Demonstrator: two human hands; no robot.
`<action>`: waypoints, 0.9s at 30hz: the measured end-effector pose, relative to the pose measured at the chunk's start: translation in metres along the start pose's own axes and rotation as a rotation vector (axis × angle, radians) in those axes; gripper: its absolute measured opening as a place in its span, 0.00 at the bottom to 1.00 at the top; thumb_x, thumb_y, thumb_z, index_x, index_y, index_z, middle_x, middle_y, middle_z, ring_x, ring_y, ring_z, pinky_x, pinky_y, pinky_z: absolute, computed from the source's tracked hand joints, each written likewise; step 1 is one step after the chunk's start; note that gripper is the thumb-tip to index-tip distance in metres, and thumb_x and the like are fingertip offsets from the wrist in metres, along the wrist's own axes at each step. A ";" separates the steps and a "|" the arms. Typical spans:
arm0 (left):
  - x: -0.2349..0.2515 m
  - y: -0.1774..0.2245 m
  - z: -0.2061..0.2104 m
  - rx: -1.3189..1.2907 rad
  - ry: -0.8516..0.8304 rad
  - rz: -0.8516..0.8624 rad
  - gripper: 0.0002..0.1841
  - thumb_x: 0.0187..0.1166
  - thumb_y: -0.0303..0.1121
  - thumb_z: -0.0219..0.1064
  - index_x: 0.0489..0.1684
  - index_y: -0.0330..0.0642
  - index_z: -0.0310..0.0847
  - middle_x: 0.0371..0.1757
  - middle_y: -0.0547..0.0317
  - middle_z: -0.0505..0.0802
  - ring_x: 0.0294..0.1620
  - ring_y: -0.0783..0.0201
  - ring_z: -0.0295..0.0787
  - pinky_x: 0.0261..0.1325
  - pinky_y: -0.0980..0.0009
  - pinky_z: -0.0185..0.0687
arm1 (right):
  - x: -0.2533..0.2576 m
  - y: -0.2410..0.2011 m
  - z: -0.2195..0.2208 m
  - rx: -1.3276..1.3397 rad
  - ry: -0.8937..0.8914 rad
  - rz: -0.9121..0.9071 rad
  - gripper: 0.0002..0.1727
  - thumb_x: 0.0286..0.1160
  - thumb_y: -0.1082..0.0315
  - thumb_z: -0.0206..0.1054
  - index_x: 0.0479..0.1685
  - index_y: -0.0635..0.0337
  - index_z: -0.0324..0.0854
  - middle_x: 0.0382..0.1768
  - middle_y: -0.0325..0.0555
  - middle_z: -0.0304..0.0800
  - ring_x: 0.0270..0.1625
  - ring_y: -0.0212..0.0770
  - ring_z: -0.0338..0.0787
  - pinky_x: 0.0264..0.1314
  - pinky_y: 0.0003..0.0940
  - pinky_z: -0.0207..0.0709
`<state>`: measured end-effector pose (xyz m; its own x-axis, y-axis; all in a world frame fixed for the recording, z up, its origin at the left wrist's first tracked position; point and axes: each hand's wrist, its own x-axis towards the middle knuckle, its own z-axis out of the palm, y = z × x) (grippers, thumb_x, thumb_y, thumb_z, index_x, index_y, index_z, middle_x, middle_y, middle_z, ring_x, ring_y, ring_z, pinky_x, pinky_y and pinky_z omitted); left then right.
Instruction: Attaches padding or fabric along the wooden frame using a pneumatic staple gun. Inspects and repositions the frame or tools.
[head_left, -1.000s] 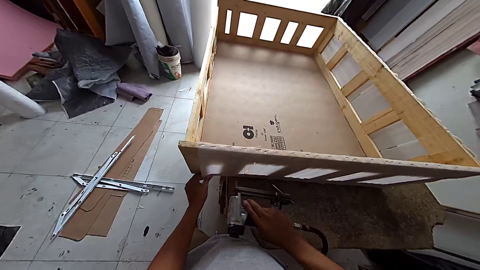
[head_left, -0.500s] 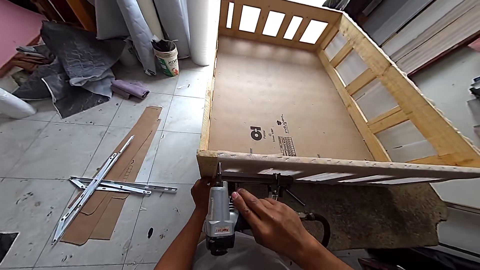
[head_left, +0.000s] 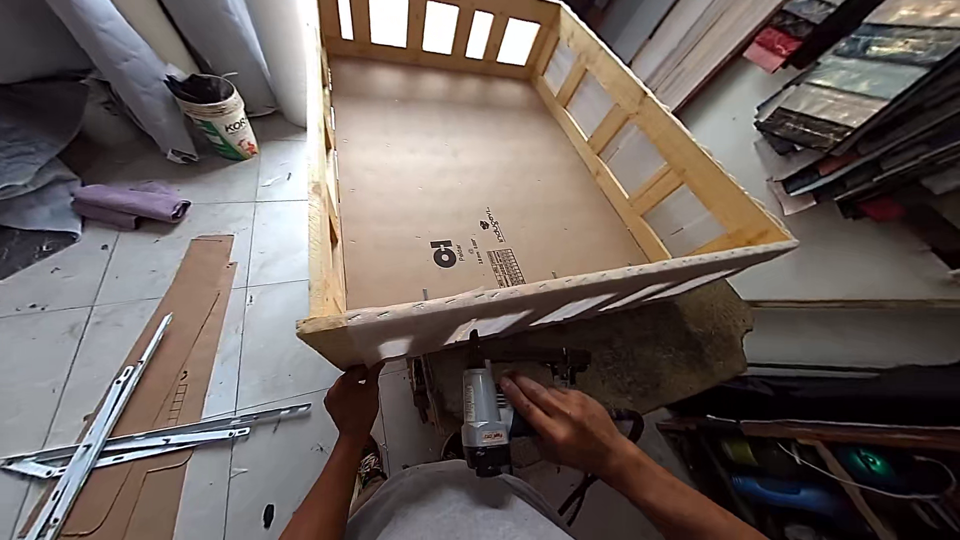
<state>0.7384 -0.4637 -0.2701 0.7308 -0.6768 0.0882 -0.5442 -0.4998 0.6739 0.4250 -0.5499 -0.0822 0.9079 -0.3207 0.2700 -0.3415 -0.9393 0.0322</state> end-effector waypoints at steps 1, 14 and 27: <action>0.000 0.002 0.000 0.010 -0.003 -0.012 0.25 0.75 0.51 0.75 0.17 0.38 0.87 0.21 0.47 0.90 0.27 0.46 0.89 0.36 0.39 0.78 | 0.003 0.004 -0.004 -0.004 0.023 -0.017 0.33 0.66 0.70 0.68 0.79 0.55 0.77 0.68 0.48 0.89 0.33 0.42 0.94 0.31 0.37 0.88; 0.000 0.012 -0.009 0.178 -0.091 -0.088 0.27 0.78 0.56 0.71 0.22 0.38 0.89 0.27 0.43 0.92 0.35 0.39 0.91 0.43 0.35 0.77 | -0.026 -0.004 0.047 0.157 -0.360 0.030 0.42 0.66 0.72 0.71 0.88 0.51 0.67 0.79 0.48 0.79 0.42 0.50 0.96 0.38 0.48 0.90; 0.006 0.012 -0.015 0.281 -0.171 -0.111 0.30 0.80 0.59 0.67 0.23 0.39 0.89 0.30 0.42 0.94 0.41 0.40 0.93 0.46 0.37 0.79 | 0.016 -0.017 0.132 0.149 -0.537 0.034 0.37 0.77 0.73 0.62 0.90 0.54 0.61 0.68 0.55 0.80 0.35 0.52 0.91 0.38 0.47 0.87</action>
<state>0.7426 -0.4661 -0.2504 0.7256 -0.6785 -0.1147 -0.5745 -0.6890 0.4419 0.4771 -0.5546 -0.2053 0.9067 -0.3316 -0.2606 -0.3701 -0.9218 -0.1150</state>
